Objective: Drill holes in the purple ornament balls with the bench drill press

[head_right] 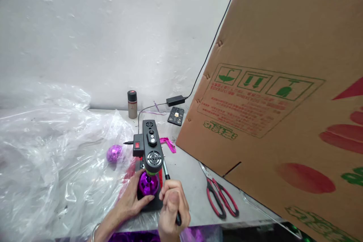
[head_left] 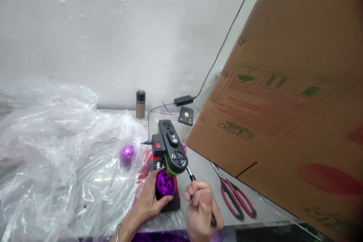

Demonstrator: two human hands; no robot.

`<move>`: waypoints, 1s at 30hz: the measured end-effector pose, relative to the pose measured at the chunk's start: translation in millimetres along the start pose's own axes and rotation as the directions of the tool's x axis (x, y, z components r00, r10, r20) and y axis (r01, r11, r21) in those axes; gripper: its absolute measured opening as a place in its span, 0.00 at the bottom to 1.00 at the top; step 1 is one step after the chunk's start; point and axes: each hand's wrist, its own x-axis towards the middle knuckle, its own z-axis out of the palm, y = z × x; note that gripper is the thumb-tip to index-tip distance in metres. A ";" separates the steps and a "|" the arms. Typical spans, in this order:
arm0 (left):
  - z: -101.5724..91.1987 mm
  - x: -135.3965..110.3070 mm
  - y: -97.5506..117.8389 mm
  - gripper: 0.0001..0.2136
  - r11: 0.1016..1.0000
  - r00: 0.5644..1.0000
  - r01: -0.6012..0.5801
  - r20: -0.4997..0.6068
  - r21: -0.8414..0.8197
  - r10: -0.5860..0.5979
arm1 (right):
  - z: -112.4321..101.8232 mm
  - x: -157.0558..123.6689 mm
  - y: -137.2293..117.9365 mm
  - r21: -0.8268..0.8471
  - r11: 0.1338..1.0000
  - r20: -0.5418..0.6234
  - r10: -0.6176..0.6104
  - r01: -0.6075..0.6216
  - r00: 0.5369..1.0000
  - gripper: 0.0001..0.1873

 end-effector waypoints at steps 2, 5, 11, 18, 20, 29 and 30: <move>-0.6 0.2 2.2 0.38 1.000 1.000 0.008 0.008 -0.007 -0.008 | 1.6 0.3 0.5 0.053 0.999 -0.035 0.000 0.002 0.999 0.24; -0.6 -0.1 3.6 0.38 1.000 1.000 0.024 0.012 -0.012 -0.024 | 2.8 -1.2 1.0 0.083 0.996 -0.059 0.031 -0.026 0.998 0.25; 2.9 -0.3 -4.4 0.38 0.999 1.000 -0.011 -0.011 -0.042 0.011 | 5.4 -18.2 11.5 0.138 0.990 -0.115 0.038 -0.022 0.993 0.23; 2.5 2.8 0.5 0.38 1.000 1.000 -0.002 -0.024 -0.031 0.002 | -12.8 -27.1 30.7 0.037 0.996 0.027 -0.085 0.084 0.996 0.23; 1.4 3.7 5.3 0.37 1.000 1.000 0.007 -0.027 -0.031 -0.008 | -10.8 -7.6 14.2 0.003 1.000 0.026 -0.015 0.015 1.000 0.22; 12.0 -87.5 -27.8 0.41 0.977 0.975 -0.090 -0.184 0.195 0.126 | 2.7 30.8 -29.0 -0.055 0.995 0.045 0.087 -0.085 0.995 0.25; 18.7 -102.1 -30.1 0.34 0.958 0.971 -0.092 -0.190 0.271 0.147 | 0.4 25.7 -25.7 -0.051 0.994 0.051 0.095 -0.093 0.994 0.25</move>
